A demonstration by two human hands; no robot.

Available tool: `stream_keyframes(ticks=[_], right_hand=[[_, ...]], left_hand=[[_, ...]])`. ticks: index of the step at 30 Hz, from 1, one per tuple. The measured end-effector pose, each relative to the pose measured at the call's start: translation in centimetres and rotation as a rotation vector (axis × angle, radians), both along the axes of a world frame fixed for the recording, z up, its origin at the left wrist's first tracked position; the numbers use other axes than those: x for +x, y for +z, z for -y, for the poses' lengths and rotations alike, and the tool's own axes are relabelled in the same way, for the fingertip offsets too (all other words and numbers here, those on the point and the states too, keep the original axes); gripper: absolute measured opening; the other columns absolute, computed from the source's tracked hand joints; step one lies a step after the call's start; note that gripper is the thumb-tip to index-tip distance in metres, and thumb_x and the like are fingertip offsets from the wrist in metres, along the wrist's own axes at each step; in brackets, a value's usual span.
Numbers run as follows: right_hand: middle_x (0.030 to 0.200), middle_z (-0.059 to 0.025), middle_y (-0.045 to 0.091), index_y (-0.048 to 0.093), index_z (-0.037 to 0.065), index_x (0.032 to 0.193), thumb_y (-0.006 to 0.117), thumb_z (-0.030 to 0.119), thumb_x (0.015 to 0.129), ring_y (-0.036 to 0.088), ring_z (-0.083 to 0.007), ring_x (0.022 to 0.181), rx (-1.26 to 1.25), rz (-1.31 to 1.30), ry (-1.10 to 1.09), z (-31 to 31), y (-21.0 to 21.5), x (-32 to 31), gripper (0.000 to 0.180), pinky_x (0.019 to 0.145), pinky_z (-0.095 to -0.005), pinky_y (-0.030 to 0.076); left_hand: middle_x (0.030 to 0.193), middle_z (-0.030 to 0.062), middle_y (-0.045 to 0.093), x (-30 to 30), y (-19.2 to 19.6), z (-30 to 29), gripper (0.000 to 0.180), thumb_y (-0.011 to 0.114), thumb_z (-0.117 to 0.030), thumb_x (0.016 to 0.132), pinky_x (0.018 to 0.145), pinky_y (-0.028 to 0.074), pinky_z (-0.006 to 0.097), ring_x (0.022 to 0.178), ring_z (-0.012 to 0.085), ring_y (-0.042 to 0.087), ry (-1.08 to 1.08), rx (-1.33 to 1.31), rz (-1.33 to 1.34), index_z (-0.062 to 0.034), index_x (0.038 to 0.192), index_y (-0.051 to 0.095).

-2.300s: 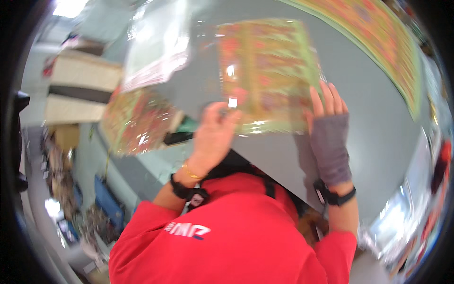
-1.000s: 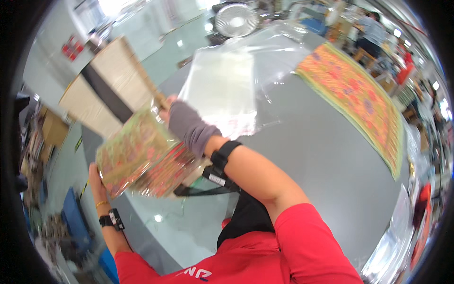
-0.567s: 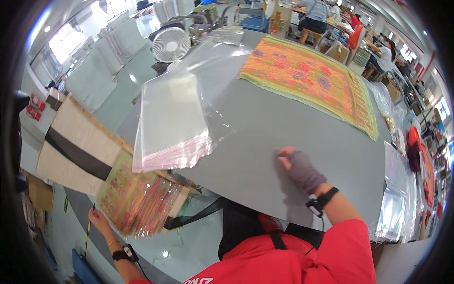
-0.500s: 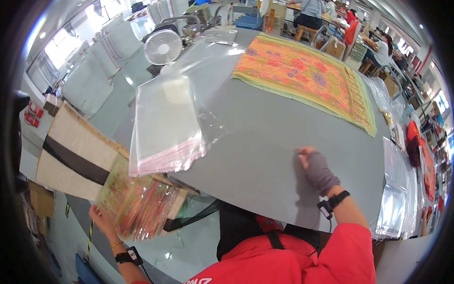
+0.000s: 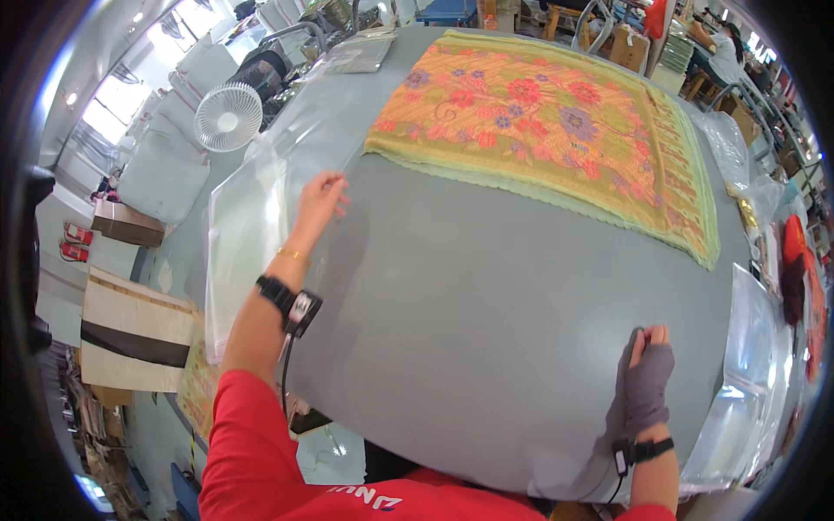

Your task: The person folds patterned fabric pieces and places them into clear plastic bags on a work table. The person repeatedly picks up fabric, folds it, inserts it into a bag, and stacks the sealed packages. The person briefly moves to a nearby cart to retrieve more plastic bags before returning to the table to continue packaging.

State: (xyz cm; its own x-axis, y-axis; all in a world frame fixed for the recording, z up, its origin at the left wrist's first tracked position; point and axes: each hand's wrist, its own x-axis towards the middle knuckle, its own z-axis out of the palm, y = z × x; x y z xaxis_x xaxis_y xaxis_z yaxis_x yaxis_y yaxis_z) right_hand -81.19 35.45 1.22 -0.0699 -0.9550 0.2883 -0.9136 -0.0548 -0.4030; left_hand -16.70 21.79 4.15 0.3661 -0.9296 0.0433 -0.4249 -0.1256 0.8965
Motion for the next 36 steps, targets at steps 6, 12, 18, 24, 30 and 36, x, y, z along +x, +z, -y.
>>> stream_keyframes(ticks=[6,12,18,24,30,36], right_hand=[[0.089,-0.0198,0.058,0.056,0.001,0.099,0.063,0.004,0.100,0.060,-0.0413,0.080,-0.042,0.021,0.055,0.1,2.5,2.5,0.007,0.071,-0.0477,0.049],[0.089,-0.0171,0.064,0.066,0.006,0.091,0.070,0.008,0.092,0.064,-0.0413,0.080,0.071,0.101,0.123,3.3,3.1,3.0,0.005,0.067,-0.0513,0.052],[0.135,-0.0246,0.056,0.059,0.004,0.132,0.075,0.025,0.091,0.053,-0.0442,0.129,-0.224,0.060,0.424,13.1,1.5,12.6,0.049,0.109,-0.0528,0.043],[0.135,-0.0215,0.057,0.059,0.004,0.132,0.076,0.019,0.084,0.055,-0.0412,0.124,-0.425,0.016,0.254,22.6,0.0,13.2,0.054,0.105,-0.0544,0.042],[0.103,-0.0076,0.069,0.072,0.018,0.103,0.064,0.009,0.085,0.063,-0.0326,0.106,-0.323,-0.242,-0.044,21.6,-1.4,-4.0,0.022,0.093,-0.0479,0.046],[0.098,-0.0059,0.067,0.067,0.014,0.093,0.071,0.003,0.082,0.063,-0.0333,0.101,-0.332,-0.279,0.023,11.5,-1.6,-14.4,0.016,0.086,-0.0464,0.049]], left_hand=[[0.103,0.0168,0.077,2.3,-4.9,12.2,0.027,0.065,-0.013,0.093,0.082,0.058,0.049,0.087,0.0427,0.070,0.046,-0.234,0.859,-0.0060,0.118,0.072],[0.087,0.0023,0.063,6.8,-4.4,13.2,0.012,0.066,-0.021,0.100,0.055,0.059,0.029,0.081,0.0165,0.071,0.093,-0.025,0.314,-0.0101,0.105,0.065],[0.103,0.0053,0.065,13.4,3.9,12.7,0.018,0.060,-0.016,0.109,0.051,0.053,0.023,0.079,0.0105,0.066,-0.009,-0.363,0.315,-0.0053,0.124,0.060],[0.104,0.0037,0.063,15.2,10.8,7.5,0.017,0.055,-0.012,0.111,0.052,0.051,0.022,0.076,0.0084,0.060,-0.042,-0.384,0.513,-0.0047,0.125,0.061],[0.100,0.0052,0.062,13.3,10.5,-0.1,0.020,0.053,-0.003,0.108,0.052,0.053,0.027,0.075,0.0105,0.057,-0.023,-0.379,0.744,-0.0046,0.121,0.067],[0.088,0.0122,0.055,11.4,6.4,-5.2,0.013,0.057,0.007,0.096,0.066,0.050,0.038,0.074,0.0261,0.056,-0.016,-0.255,0.885,0.0004,0.104,0.065]])
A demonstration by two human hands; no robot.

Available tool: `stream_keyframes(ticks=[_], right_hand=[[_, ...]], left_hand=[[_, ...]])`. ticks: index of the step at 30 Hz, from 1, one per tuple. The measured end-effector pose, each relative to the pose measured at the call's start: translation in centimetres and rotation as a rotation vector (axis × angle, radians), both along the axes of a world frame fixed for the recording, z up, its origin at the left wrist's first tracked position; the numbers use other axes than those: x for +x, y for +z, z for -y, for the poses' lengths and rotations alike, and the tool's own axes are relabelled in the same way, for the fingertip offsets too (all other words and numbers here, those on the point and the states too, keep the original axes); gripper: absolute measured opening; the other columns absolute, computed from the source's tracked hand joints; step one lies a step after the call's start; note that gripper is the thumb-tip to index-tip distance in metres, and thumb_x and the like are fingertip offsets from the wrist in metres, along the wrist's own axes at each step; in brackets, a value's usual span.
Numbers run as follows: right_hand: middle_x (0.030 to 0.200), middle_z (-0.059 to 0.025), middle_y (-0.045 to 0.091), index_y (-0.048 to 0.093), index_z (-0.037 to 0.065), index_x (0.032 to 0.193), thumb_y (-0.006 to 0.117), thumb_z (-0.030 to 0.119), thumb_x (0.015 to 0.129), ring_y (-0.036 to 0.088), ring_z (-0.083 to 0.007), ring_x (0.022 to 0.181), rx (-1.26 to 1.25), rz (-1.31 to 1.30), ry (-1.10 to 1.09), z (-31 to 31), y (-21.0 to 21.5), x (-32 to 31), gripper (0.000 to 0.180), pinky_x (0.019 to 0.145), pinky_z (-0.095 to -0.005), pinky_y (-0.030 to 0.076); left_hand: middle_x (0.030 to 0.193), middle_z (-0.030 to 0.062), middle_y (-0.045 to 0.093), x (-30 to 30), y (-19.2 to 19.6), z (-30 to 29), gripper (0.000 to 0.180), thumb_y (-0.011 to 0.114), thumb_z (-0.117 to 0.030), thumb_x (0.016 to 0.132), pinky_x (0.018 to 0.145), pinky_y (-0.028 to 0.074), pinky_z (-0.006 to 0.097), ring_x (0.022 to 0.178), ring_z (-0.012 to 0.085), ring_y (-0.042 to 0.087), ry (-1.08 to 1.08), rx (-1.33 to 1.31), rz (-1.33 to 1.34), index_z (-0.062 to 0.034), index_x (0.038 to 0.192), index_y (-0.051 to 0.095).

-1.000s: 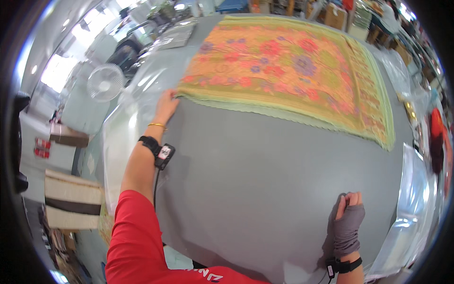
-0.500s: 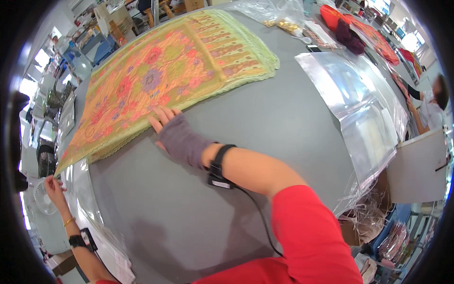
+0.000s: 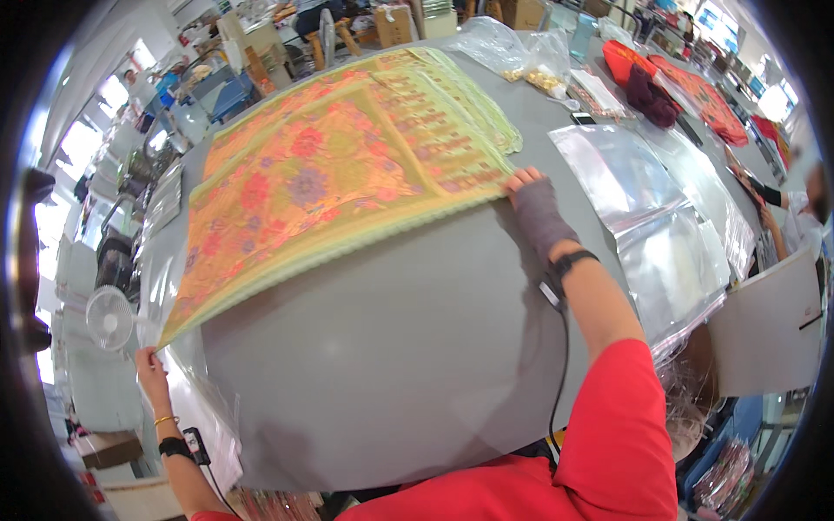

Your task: The person folds patterned fabric pieces and places them into clear plastic bags on a work table. The person repeatedly picks up fabric, folds it, inserts it into a bag, and stacks the sealed packages. The person briefly moves to a nearby cart to retrieve more plastic bags before returning to the table to continue packaging.

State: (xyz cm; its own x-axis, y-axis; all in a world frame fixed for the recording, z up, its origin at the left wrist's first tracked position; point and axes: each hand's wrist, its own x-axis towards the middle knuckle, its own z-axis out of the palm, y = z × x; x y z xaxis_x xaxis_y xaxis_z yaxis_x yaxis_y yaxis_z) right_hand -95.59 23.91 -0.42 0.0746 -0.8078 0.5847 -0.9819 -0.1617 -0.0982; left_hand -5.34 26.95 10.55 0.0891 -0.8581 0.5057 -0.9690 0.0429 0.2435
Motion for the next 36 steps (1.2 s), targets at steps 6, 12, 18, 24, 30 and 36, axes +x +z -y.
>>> stream_keyframes(ticks=[6,12,18,24,30,36], right_hand=[[0.100,-0.0073,0.069,0.066,0.011,0.092,0.072,0.003,0.083,0.065,-0.0321,0.103,0.160,-0.103,0.182,-17.9,4.8,-0.6,0.014,0.088,-0.0469,0.051],[0.114,-0.0100,0.073,0.060,0.008,0.099,0.068,-0.006,0.084,0.062,-0.0380,0.131,0.453,0.181,0.163,-35.0,12.7,-0.6,0.022,0.110,-0.0468,0.045],[0.118,-0.0147,0.076,0.063,0.007,0.101,0.065,0.007,0.094,0.065,-0.0212,0.113,0.747,1.220,-0.158,-40.7,16.4,-2.9,0.008,0.098,-0.0358,0.049],[0.091,-0.0016,0.064,0.060,0.009,0.101,0.067,0.026,0.102,0.061,-0.0128,0.086,0.885,1.260,0.029,-30.2,11.8,-11.3,0.018,0.078,-0.0307,0.053],[0.095,0.0004,0.064,0.063,0.010,0.106,0.067,0.031,0.104,0.063,-0.0131,0.086,0.907,1.265,0.046,-17.5,7.2,-12.4,0.022,0.076,-0.0315,0.055],[0.099,-0.0011,0.069,0.067,0.008,0.111,0.067,0.033,0.105,0.068,-0.0148,0.087,0.961,1.215,-0.015,-10.3,4.6,-13.3,0.025,0.074,-0.0333,0.058]], left_hand=[[0.089,0.0109,0.057,-2.5,-1.9,-11.6,0.011,0.055,0.009,0.089,0.071,0.051,0.036,0.077,0.0238,0.058,0.053,0.056,-0.130,-0.0001,0.092,0.060],[0.100,0.0060,0.058,-3.7,-1.5,-26.1,0.010,0.053,0.007,0.093,0.093,0.057,0.037,0.097,0.0184,0.064,0.096,0.074,-0.513,-0.0026,0.089,0.054],[0.099,0.0047,0.061,-4.3,-0.8,-29.2,0.010,0.054,-0.005,0.105,0.099,0.055,0.037,0.105,0.0196,0.066,-0.001,-0.037,-1.052,-0.0059,0.096,0.057],[0.082,-0.0071,0.046,-3.6,-0.6,-17.6,0.012,0.061,-0.012,0.101,0.064,0.036,0.025,0.075,0.0048,0.042,0.021,0.009,-0.910,-0.0101,0.089,0.060],[0.079,0.0093,0.067,-4.6,-5.1,-2.2,0.015,0.062,-0.016,0.092,0.070,0.051,0.037,0.075,0.0195,0.063,0.173,0.093,-0.511,-0.0020,0.092,0.068],[0.083,0.0200,0.071,-6.2,-9.4,4.8,0.019,0.063,-0.020,0.091,0.075,0.055,0.046,0.080,0.0352,0.070,0.255,0.187,-0.362,-0.0026,0.095,0.069]])
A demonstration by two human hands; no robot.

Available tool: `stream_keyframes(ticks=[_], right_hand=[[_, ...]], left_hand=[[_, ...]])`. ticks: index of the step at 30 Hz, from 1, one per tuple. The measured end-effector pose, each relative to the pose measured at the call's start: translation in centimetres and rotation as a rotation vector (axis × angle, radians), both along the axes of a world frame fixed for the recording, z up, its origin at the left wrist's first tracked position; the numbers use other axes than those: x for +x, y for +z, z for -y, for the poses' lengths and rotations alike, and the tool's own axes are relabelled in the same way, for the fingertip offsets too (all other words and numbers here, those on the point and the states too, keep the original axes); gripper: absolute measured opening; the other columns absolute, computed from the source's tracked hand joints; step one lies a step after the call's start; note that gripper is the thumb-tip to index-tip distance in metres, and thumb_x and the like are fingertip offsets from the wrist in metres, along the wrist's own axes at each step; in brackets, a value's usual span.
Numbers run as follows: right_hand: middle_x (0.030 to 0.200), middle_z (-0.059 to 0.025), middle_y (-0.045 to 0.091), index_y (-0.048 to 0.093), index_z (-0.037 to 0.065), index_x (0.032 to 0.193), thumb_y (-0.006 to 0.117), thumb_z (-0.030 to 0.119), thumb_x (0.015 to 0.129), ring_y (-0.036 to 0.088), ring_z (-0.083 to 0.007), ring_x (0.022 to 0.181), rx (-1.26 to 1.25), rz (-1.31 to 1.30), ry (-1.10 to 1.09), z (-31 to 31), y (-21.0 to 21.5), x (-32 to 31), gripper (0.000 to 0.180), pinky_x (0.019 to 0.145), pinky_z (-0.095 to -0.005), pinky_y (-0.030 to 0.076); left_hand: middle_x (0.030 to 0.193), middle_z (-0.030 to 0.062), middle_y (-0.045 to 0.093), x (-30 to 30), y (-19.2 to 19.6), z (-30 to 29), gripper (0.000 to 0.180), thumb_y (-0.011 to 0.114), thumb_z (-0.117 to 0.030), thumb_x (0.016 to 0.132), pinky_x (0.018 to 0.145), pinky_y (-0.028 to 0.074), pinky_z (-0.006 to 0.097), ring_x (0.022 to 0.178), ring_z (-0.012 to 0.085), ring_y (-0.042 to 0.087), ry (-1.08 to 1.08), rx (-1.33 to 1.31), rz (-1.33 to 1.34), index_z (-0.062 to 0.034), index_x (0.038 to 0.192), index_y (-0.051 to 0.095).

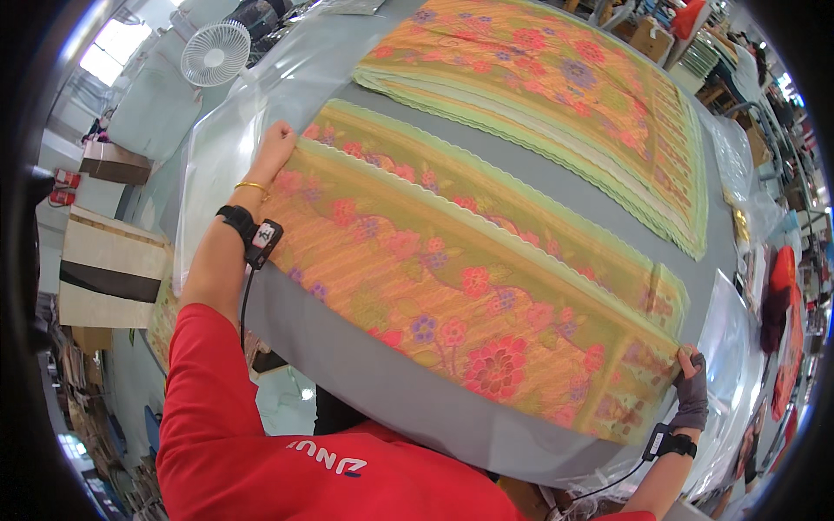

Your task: The person folds patterned fabric pieces and places them into clear plastic bags on a work table. The person repeatedly picks up fabric, folds it, inserts it into a bag, and stacks the sealed packages. The person briefly moves to a nearby cart to retrieve more plastic bags before returning to the table to continue packaging.

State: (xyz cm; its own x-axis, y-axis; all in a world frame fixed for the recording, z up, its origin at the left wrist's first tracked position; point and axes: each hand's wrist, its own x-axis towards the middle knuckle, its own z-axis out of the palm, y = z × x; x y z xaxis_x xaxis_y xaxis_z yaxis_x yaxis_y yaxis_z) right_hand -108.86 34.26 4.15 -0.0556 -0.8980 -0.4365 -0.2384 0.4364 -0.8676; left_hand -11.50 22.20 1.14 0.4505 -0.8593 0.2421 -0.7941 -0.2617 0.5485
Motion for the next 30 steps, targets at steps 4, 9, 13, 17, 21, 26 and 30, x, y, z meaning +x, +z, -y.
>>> stream_keyframes(ticks=[4,9,13,17,21,26,30], right_hand=[[0.095,-0.0047,0.069,0.064,0.003,0.120,0.072,0.028,0.103,0.064,-0.0152,0.078,0.009,-0.358,0.013,2.5,-0.2,0.1,0.031,0.069,-0.0318,0.054],[0.102,-0.0153,0.072,0.065,-0.001,0.125,0.083,0.013,0.093,0.068,-0.0310,0.088,-0.599,-1.429,0.377,7.0,4.0,10.3,0.039,0.083,-0.0382,0.056],[0.116,-0.0173,0.072,0.068,0.002,0.124,0.079,0.005,0.095,0.069,-0.0345,0.111,-0.972,-0.988,0.560,10.7,4.3,29.8,0.032,0.098,-0.0404,0.054],[0.123,-0.0211,0.070,0.066,0.002,0.132,0.077,0.024,0.099,0.066,-0.0382,0.118,-1.175,-0.547,1.043,17.6,3.5,53.5,0.041,0.105,-0.0454,0.052],[0.127,-0.0215,0.071,0.066,0.004,0.139,0.077,0.013,0.092,0.066,-0.0384,0.121,-1.113,-0.186,1.132,21.4,2.0,73.2,0.048,0.107,-0.0434,0.051],[0.117,-0.0163,0.071,0.069,0.009,0.131,0.078,0.009,0.088,0.068,-0.0382,0.109,-1.088,-0.564,1.303,23.3,0.5,82.1,0.044,0.095,-0.0437,0.055],[0.113,-0.0156,0.073,0.068,0.010,0.122,0.077,0.011,0.087,0.070,-0.0384,0.106,-0.846,-0.636,1.399,24.6,-0.1,81.7,0.036,0.088,-0.0448,0.055]], left_hand=[[0.090,0.0192,0.073,-1.1,0.1,0.4,0.021,0.063,-0.019,0.093,0.081,0.056,0.048,0.089,0.0393,0.071,0.017,0.084,0.031,-0.0039,0.105,0.069],[0.103,0.0159,0.073,-2.1,4.1,-6.1,0.023,0.062,-0.017,0.097,0.086,0.055,0.050,0.098,0.0396,0.070,-0.086,-0.086,0.314,-0.0054,0.116,0.068],[0.111,0.0168,0.069,-1.8,5.7,-15.1,0.028,0.069,-0.023,0.096,0.085,0.054,0.048,0.097,0.0356,0.069,-0.013,0.113,0.185,-0.0049,0.117,0.068],[0.105,0.0133,0.065,-1.3,4.2,-19.8,0.032,0.079,-0.029,0.090,0.090,0.052,0.045,0.103,0.0336,0.063,0.014,0.169,0.038,-0.0066,0.112,0.070],[0.109,0.0113,0.060,-1.8,2.8,-19.7,0.023,0.083,-0.025,0.085,0.096,0.049,0.044,0.109,0.0346,0.054,-0.145,0.065,0.100,-0.0080,0.096,0.071],[0.108,0.0108,0.059,-2.2,3.6,-19.5,0.020,0.084,-0.018,0.081,0.094,0.049,0.043,0.107,0.0330,0.052,-0.341,-0.019,0.046,-0.0072,0.083,0.067],[0.097,0.0089,0.058,-1.2,4.0,-19.9,0.023,0.080,-0.013,0.083,0.085,0.051,0.040,0.095,0.0256,0.055,-0.389,0.001,-0.127,-0.0058,0.078,0.059]])
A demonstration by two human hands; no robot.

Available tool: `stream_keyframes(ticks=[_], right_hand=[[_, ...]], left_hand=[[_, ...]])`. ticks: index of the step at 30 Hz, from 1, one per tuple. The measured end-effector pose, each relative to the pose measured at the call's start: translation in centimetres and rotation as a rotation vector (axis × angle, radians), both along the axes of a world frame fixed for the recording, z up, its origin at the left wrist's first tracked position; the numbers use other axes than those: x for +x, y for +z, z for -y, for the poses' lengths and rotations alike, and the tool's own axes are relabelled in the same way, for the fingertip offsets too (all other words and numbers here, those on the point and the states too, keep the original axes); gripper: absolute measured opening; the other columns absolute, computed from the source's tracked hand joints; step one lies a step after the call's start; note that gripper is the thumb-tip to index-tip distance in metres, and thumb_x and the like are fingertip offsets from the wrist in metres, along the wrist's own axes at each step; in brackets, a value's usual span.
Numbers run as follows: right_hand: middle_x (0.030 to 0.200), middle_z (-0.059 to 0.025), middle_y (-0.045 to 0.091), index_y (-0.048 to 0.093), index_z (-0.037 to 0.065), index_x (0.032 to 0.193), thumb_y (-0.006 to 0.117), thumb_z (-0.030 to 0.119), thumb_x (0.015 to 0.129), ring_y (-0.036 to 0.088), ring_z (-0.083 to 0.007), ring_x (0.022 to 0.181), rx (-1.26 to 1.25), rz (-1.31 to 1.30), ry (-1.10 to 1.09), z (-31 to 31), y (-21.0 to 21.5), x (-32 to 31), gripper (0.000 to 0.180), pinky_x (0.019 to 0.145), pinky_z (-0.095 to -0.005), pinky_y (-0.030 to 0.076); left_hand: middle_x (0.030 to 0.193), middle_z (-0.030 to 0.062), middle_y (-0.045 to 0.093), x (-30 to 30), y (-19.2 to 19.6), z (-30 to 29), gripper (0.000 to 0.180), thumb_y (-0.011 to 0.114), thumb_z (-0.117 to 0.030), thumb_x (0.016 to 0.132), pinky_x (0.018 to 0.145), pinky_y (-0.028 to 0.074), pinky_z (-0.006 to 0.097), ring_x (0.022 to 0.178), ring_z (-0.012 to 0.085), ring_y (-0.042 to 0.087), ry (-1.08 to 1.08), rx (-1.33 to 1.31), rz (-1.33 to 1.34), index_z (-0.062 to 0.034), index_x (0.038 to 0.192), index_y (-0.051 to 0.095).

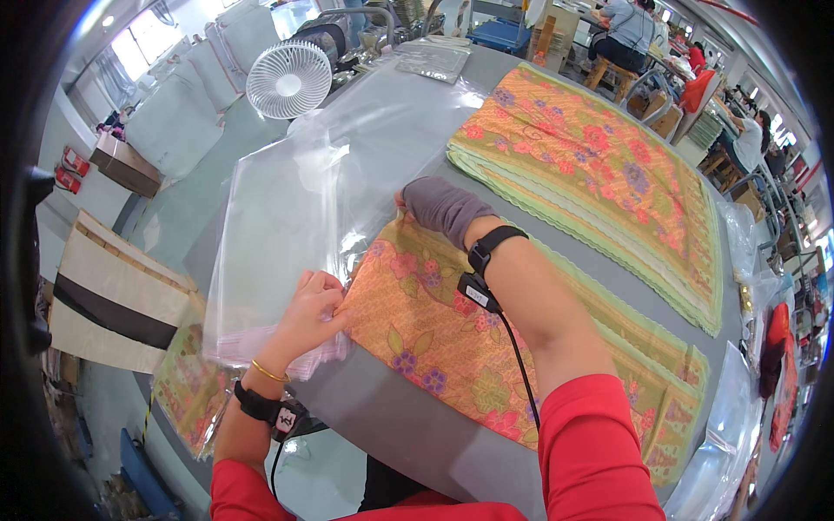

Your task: The person folds patterned fabric pieces and places them into clear plastic bags on a work table. The person repeatedly picks up fabric, folds it, inserts it into a bag, and stacks the sealed packages. The person briefly moves to a nearby cart to retrieve more plastic bags before returning to the table to continue packaging.

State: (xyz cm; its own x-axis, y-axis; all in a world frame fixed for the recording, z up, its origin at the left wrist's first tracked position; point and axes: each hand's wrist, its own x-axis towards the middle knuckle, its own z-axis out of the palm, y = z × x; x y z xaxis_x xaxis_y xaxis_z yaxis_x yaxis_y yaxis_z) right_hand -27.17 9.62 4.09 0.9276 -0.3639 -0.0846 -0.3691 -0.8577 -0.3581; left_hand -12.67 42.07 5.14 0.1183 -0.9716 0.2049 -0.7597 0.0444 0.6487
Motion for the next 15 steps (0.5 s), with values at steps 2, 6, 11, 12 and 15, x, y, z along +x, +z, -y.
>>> stream_keyframes(ticks=[2,6,11,12,15], right_hand=[[0.109,-0.0170,0.074,0.068,0.010,0.117,0.076,0.012,0.087,0.071,-0.0401,0.102,-0.053,0.142,0.035,0.0,0.1,-0.5,0.031,0.085,-0.0456,0.055],[0.104,-0.0207,0.074,0.068,0.009,0.112,0.073,0.012,0.089,0.071,-0.0430,0.096,-0.093,0.352,0.039,-1.0,2.4,-0.4,0.024,0.081,-0.0475,0.056],[0.103,-0.0208,0.074,0.068,0.008,0.112,0.069,0.010,0.090,0.071,-0.0424,0.097,-0.127,0.417,-0.058,-1.2,9.6,0.7,0.022,0.083,-0.0472,0.056],[0.103,-0.0207,0.075,0.068,0.009,0.112,0.070,0.010,0.089,0.071,-0.0432,0.097,-0.129,0.457,-0.052,-1.0,11.2,0.4,0.024,0.082,-0.0481,0.056],[0.098,-0.0202,0.073,0.069,0.007,0.111,0.070,0.006,0.095,0.070,-0.0380,0.091,-0.321,0.477,0.046,-0.6,14.8,-2.5,0.016,0.082,-0.0439,0.056]], left_hand=[[0.087,0.0062,0.055,0.7,-0.2,0.1,0.023,0.077,-0.010,0.086,0.076,0.051,0.036,0.083,0.0189,0.055,0.011,0.133,-0.190,-0.0059,0.077,0.056],[0.073,-0.0016,0.046,2.6,0.3,0.8,0.022,0.067,-0.003,0.091,0.060,0.045,0.028,0.065,0.0082,0.048,0.175,0.230,-0.551,-0.0076,0.078,0.050],[0.079,-0.0050,0.043,6.8,7.2,0.6,0.024,0.057,0.008,0.091,0.061,0.042,0.023,0.068,0.0054,0.043,0.258,-0.138,-0.496,-0.0104,0.084,0.043],[0.082,-0.0044,0.041,7.2,9.4,0.4,0.024,0.056,0.009,0.090,0.065,0.041,0.023,0.072,0.0056,0.041,0.193,-0.247,-0.391,-0.0105,0.085,0.042],[0.087,-0.0027,0.034,4.8,13.9,-0.7,0.025,0.053,0.011,0.087,0.073,0.039,0.023,0.078,0.0078,0.036,0.100,-0.374,-0.326,-0.0105,0.087,0.039]])
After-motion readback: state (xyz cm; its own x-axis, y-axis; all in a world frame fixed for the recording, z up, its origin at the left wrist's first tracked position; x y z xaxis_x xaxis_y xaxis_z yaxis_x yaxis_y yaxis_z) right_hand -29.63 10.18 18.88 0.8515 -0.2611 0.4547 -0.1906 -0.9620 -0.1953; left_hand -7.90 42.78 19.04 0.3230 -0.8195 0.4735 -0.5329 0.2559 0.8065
